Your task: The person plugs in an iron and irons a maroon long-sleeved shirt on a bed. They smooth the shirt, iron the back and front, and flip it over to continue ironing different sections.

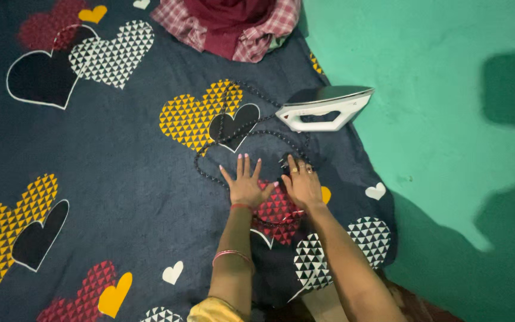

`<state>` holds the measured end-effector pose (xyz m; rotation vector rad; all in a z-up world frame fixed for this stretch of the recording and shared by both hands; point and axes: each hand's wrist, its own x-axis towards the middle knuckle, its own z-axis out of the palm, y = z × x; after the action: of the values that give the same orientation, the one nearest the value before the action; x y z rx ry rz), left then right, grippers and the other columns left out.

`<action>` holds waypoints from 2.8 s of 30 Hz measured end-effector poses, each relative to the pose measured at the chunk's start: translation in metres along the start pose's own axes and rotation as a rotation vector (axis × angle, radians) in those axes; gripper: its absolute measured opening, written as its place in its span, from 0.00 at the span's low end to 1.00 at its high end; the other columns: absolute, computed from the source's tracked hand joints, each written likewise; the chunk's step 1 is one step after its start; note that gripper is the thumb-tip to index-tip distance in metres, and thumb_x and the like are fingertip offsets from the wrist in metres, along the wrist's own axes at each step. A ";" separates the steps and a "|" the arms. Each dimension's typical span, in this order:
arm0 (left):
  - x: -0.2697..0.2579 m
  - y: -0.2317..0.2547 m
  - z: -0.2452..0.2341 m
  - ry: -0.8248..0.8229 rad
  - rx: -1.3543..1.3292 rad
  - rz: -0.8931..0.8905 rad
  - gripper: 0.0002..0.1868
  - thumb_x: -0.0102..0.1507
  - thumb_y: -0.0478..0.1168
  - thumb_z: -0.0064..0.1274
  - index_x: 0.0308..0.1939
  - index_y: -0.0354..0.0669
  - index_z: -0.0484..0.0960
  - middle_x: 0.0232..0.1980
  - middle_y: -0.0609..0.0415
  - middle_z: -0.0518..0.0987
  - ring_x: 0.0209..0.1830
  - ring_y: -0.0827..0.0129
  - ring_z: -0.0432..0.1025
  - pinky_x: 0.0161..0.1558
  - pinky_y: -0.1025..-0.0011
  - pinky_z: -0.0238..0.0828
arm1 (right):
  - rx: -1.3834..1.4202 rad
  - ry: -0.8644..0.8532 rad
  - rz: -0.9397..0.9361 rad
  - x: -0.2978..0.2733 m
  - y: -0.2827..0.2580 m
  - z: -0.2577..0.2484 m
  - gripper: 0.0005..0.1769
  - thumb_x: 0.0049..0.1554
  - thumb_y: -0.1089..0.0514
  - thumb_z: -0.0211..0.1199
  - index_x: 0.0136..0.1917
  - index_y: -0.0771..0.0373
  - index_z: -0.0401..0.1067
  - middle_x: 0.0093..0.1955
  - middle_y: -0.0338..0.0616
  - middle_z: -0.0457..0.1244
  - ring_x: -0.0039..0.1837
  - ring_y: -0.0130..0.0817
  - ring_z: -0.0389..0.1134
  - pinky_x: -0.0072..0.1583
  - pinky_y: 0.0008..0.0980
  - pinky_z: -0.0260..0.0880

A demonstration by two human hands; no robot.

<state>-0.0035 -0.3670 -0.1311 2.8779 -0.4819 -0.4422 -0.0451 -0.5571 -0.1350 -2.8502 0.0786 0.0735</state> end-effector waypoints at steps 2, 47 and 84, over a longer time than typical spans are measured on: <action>0.003 0.001 0.001 0.010 -0.007 0.001 0.52 0.57 0.77 0.43 0.79 0.58 0.56 0.84 0.46 0.44 0.84 0.57 0.30 0.69 0.24 0.14 | 0.024 0.027 -0.033 0.004 0.001 0.008 0.38 0.61 0.47 0.57 0.79 0.63 0.53 0.76 0.63 0.53 0.72 0.63 0.59 0.70 0.53 0.60; 0.021 0.003 -0.106 0.294 -0.180 0.224 0.62 0.57 0.57 0.61 0.82 0.58 0.33 0.75 0.49 0.67 0.77 0.56 0.57 0.72 0.26 0.28 | 0.363 0.516 -0.017 0.057 -0.091 -0.130 0.38 0.43 0.57 0.77 0.67 0.53 0.70 0.61 0.53 0.65 0.61 0.56 0.68 0.60 0.48 0.71; -0.022 0.183 -0.518 1.102 -0.694 1.019 0.33 0.73 0.47 0.44 0.82 0.57 0.53 0.77 0.58 0.69 0.79 0.63 0.63 0.77 0.37 0.42 | -0.372 1.430 -0.520 0.031 -0.156 -0.622 0.26 0.56 0.66 0.71 0.65 0.63 0.65 0.61 0.55 0.63 0.61 0.58 0.68 0.61 0.51 0.70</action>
<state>0.0902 -0.4588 0.4028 1.5098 -1.1015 0.8855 0.0220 -0.5874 0.5024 -2.4683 -0.4084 -2.1401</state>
